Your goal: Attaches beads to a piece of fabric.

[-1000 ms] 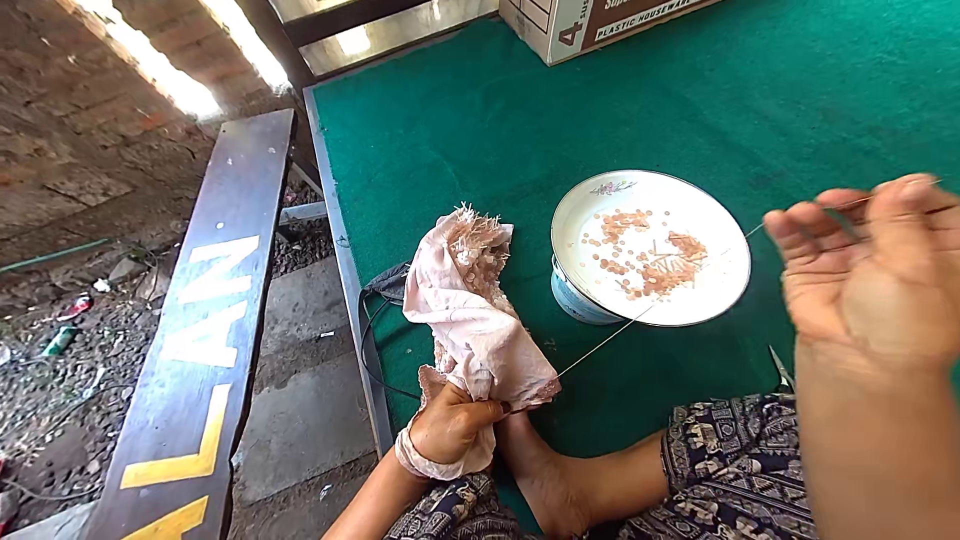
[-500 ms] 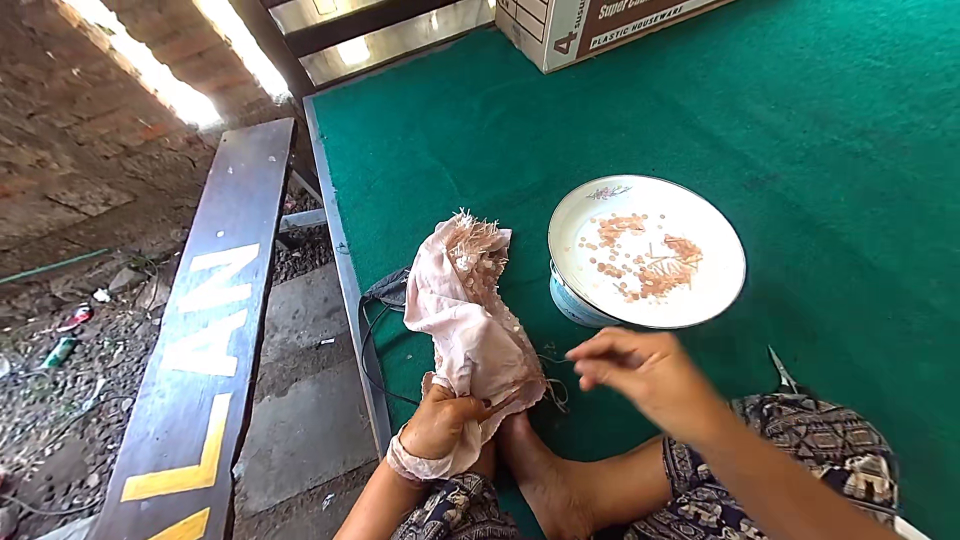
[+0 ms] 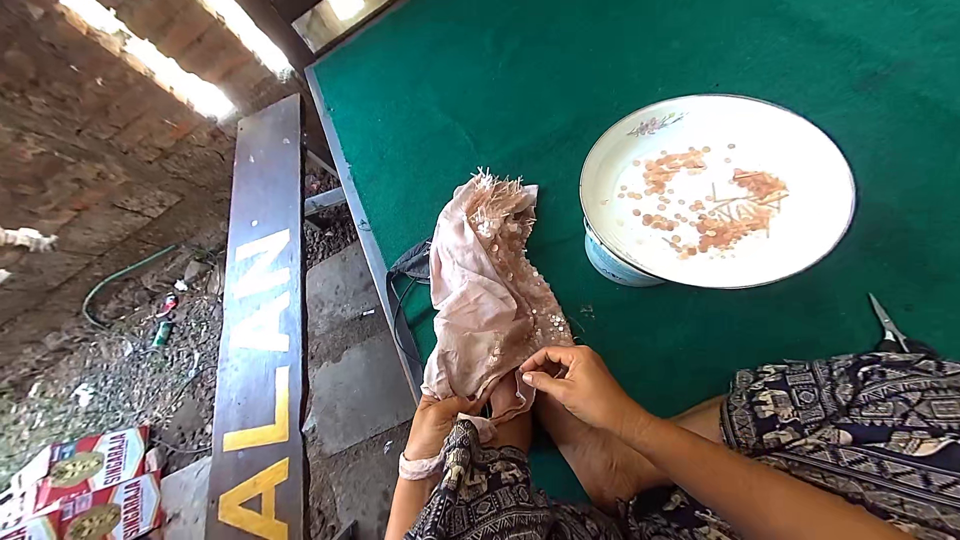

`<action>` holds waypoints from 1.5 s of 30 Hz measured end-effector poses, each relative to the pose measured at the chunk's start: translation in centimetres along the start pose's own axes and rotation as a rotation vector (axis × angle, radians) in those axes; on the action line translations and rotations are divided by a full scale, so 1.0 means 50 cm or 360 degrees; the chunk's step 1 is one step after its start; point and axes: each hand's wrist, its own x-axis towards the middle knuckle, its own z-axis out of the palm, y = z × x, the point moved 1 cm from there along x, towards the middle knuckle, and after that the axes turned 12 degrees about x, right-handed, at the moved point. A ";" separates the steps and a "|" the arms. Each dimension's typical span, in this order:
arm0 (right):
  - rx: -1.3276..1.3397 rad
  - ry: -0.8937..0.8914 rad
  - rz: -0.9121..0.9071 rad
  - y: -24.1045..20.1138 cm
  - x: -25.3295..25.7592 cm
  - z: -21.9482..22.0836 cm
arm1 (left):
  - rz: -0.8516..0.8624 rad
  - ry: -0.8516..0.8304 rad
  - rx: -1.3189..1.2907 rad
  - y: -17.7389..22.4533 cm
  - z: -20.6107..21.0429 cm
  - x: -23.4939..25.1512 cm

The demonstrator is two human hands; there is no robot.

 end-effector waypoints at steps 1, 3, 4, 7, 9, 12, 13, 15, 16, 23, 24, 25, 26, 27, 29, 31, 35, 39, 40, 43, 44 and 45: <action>0.0013 -0.0012 0.0025 0.000 0.000 0.002 | 0.0019 -0.0014 -0.0009 -0.002 -0.001 0.001; 0.0027 -0.0022 0.0064 -0.001 0.001 0.007 | 0.0034 -0.0037 -0.0042 -0.003 -0.001 0.000; 0.0032 -0.0022 0.0073 -0.001 0.002 0.009 | 0.0036 -0.0041 -0.0040 -0.002 0.000 0.000; 0.0050 -0.0017 0.0074 0.002 0.005 0.016 | 0.0030 -0.0054 -0.0039 0.003 0.002 -0.004; 0.0061 -0.0011 0.0082 0.002 0.007 0.019 | 0.0030 -0.0049 -0.0058 0.005 0.006 -0.006; 0.0085 0.0022 0.0107 0.003 0.011 0.019 | 0.0034 -0.0046 -0.0029 0.009 0.011 -0.010; 0.0105 0.0041 0.0111 0.004 0.013 0.019 | 0.0034 -0.0049 -0.0009 0.009 0.011 -0.010; 0.0154 0.0079 0.0098 0.006 0.015 0.017 | 0.0038 -0.0076 0.0036 0.005 0.005 -0.005; 0.0176 0.0092 0.0088 0.006 0.015 0.016 | 0.0041 -0.0088 0.0048 0.000 0.000 -0.001; 0.0222 0.0114 0.0005 -0.009 0.001 0.014 | -0.0007 -0.0058 -0.0087 0.000 0.006 -0.005; 0.0325 0.0202 -0.0118 -0.019 -0.005 0.010 | 0.0012 -0.0069 -0.0054 -0.001 0.004 -0.005; 0.0458 0.0305 -0.0288 -0.036 -0.010 0.001 | 0.0042 -0.0102 -0.0014 -0.003 -0.001 -0.003; 0.0566 0.0409 -0.0491 -0.060 -0.015 -0.017 | 0.0084 -0.0158 0.0044 -0.004 -0.006 -0.001; 0.0614 0.0502 -0.0697 -0.086 -0.018 -0.046 | 0.0129 -0.0220 0.0127 -0.002 -0.011 -0.002; 0.0591 0.0679 -0.1060 -0.137 -0.024 -0.120 | 0.0193 -0.0363 0.0230 0.004 -0.015 -0.007; 0.0479 0.0856 -0.1356 -0.181 -0.027 -0.194 | 0.0215 -0.0453 0.0280 0.020 -0.004 -0.016; 0.0221 0.1064 -0.1733 -0.229 -0.024 -0.288 | 0.0285 -0.0702 0.0279 0.029 0.010 -0.010; 0.0090 0.1130 -0.1772 -0.241 -0.018 -0.306 | 0.0291 -0.0761 0.0270 0.029 0.017 -0.006; 0.0055 0.1136 -0.1765 -0.237 -0.016 -0.311 | 0.0289 -0.0763 0.0267 0.029 0.018 -0.006; -0.0003 0.1226 -0.1741 -0.229 -0.002 -0.329 | 0.0275 -0.0750 0.0255 0.031 0.017 -0.008; 0.0006 0.1251 -0.1698 -0.227 0.004 -0.332 | 0.0276 -0.0756 0.0235 0.030 0.017 -0.007; 0.0024 0.1239 -0.1624 -0.223 0.008 -0.330 | 0.0277 -0.0756 0.0217 0.030 0.017 -0.005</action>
